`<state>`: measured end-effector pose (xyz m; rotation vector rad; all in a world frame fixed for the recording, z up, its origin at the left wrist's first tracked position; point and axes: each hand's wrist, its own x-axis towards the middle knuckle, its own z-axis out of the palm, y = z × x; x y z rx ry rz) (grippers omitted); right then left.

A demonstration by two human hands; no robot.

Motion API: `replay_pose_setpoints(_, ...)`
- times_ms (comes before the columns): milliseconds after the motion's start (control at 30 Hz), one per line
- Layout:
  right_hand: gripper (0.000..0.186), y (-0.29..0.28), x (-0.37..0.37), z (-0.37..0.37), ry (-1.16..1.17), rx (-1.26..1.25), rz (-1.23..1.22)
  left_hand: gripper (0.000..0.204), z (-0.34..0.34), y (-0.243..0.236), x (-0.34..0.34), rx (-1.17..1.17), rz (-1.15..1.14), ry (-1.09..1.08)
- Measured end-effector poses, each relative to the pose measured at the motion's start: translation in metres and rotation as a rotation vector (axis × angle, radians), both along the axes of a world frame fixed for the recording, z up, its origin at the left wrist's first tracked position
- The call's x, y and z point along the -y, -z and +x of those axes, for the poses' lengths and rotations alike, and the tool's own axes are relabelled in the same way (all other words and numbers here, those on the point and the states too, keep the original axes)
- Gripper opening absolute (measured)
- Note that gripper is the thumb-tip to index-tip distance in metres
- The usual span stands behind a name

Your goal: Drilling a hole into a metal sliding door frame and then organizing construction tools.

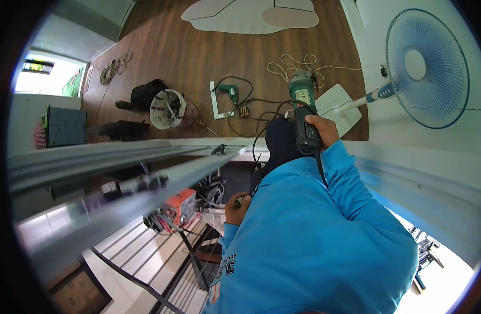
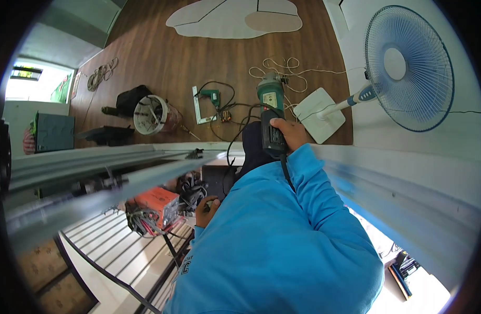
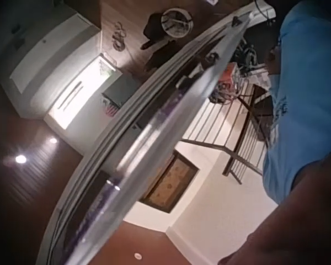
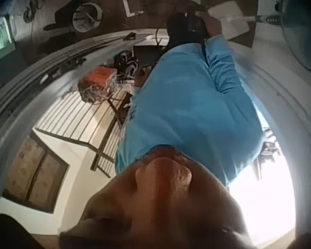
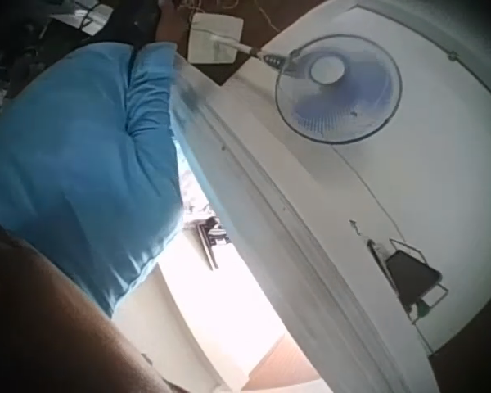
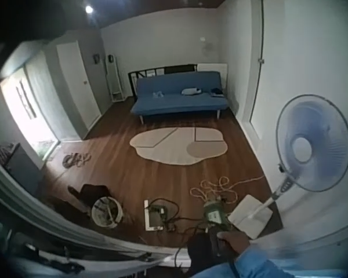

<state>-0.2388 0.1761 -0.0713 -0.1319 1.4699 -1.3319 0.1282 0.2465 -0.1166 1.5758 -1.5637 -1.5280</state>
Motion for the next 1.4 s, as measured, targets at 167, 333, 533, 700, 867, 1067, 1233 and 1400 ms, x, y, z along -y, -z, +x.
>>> replay_pose_setpoints(167, 0.031, 0.034, 0.074, -0.036, 0.059, -0.047, 0.119, 0.041, -0.040, 0.030, 0.071, -0.099, 0.134, 0.029)
replay_pose_setpoints(333, 0.043, 0.101, 0.182, -0.105, -0.172, -0.253, 0.386, 0.044, -0.108, 0.066, 0.159, -0.067, 0.245, -0.131)
replay_pose_setpoints(533, 0.060, 0.129, 0.359, -0.205, -0.640, -0.265, 0.552, 0.043, -0.232, 0.070, 0.309, 0.270, 0.259, -0.233)
replay_pose_setpoints(700, 0.053, 0.074, 0.421, -0.269, -0.861, -0.415, 0.457, 0.034, -0.289, 0.041, 0.422, 0.150, 0.308, -0.218)
replay_pose_setpoints(867, 0.049, 0.067, 0.465, -0.317, -0.941, -0.553, 0.505, 0.032, -0.324, 0.025, 0.510, 0.210, 0.230, -0.209)
replay_pose_setpoints(1067, 0.053, 0.059, 0.525, -0.348, -0.817, -0.529, 0.623, 0.032, -0.324, 0.017, 0.601, 0.182, 0.269, -0.243)
replay_pose_setpoints(1233, 0.051, 0.056, 0.595, -0.335, -0.716, -0.442, 0.623, 0.033, -0.307, 0.035, 0.671, 0.168, 0.180, -0.269)
replay_pose_setpoints(1400, 0.046, 0.060, 0.693, -0.300, -0.716, -0.475, 0.671, 0.033, -0.269, 0.075, 0.761, 0.168, 0.255, -0.262)
